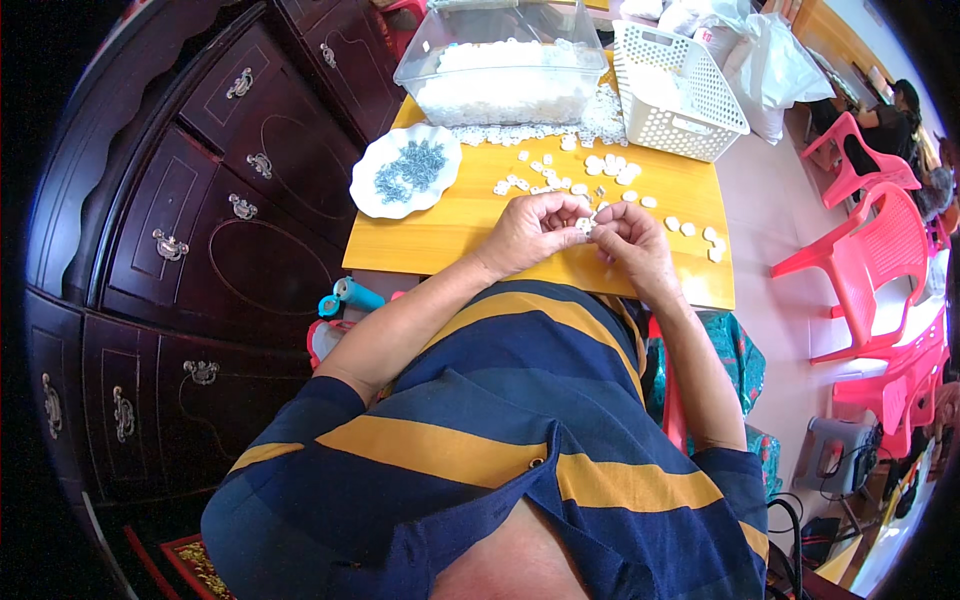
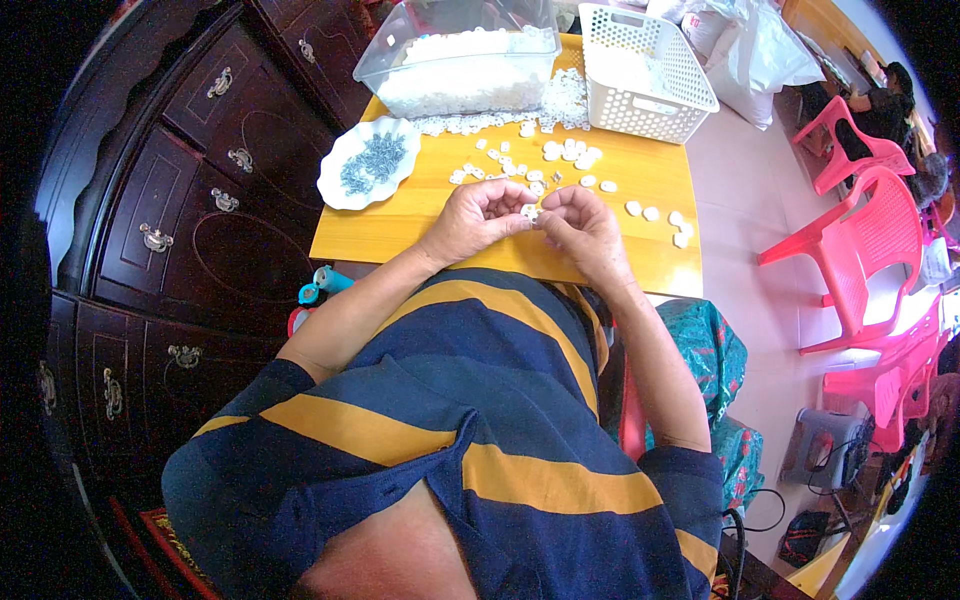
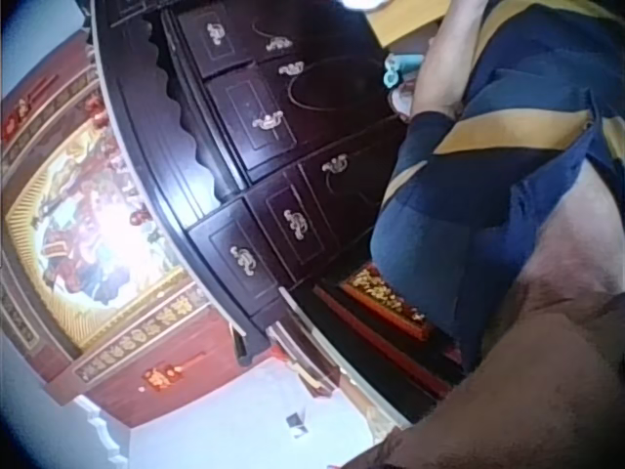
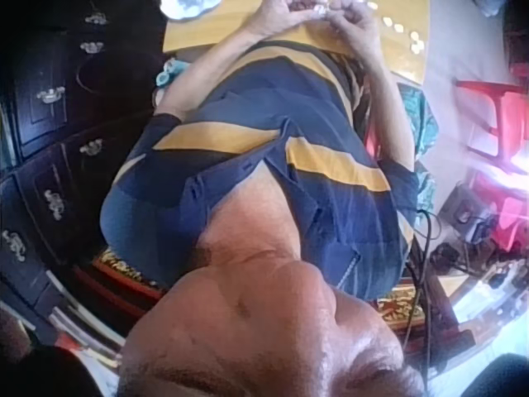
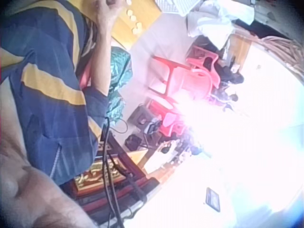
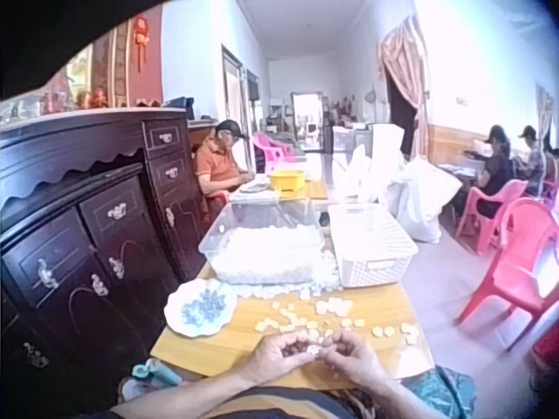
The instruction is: The person assembles small white plastic components by hand, picking up small metal pins from a plate and inserting them into the white parts before placing the completed pieces into a separate pile on the table.
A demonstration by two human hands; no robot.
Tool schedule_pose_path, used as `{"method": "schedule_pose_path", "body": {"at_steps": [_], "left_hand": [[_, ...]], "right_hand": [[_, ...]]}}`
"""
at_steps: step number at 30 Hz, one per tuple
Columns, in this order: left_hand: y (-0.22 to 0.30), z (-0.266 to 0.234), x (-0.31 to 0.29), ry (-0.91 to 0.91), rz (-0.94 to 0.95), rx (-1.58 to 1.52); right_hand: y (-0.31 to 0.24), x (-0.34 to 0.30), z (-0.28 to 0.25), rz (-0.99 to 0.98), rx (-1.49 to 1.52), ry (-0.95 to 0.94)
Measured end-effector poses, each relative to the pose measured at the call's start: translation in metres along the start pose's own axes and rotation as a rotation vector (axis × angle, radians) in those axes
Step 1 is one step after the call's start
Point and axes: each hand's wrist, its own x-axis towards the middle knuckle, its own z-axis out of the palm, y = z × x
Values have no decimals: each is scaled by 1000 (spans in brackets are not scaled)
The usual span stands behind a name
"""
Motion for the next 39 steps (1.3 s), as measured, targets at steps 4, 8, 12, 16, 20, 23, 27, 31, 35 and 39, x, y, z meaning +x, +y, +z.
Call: {"method": "schedule_pose_path", "body": {"at_steps": [4,8,12,16,20,23,27,31,35,39], "left_hand": [[-3,-1,-1,-17,8,-12],[-5,-2,-1,-46,9,54],[-2,-1,-2,-66,50,96],[5,-1,-2,-73,84,148],[26,2,-3,-34,126,372],[31,8,-3,71,313,632],[30,12,-1,185,469,809],[27,8,1,180,491,855],[31,7,-1,158,510,832],[28,8,0,162,535,819]], "right_hand": [[1,-2,1,27,-21,3],[-1,-3,2,126,-14,5],[-2,-5,1,157,-34,-29],[-2,-6,3,159,-17,-15],[-8,-7,3,148,-1,-40],[-10,-7,7,144,18,-23],[-9,-5,11,118,51,31],[-4,-2,9,128,91,27],[-5,-3,8,154,106,21],[-1,-2,5,191,136,17]]}}
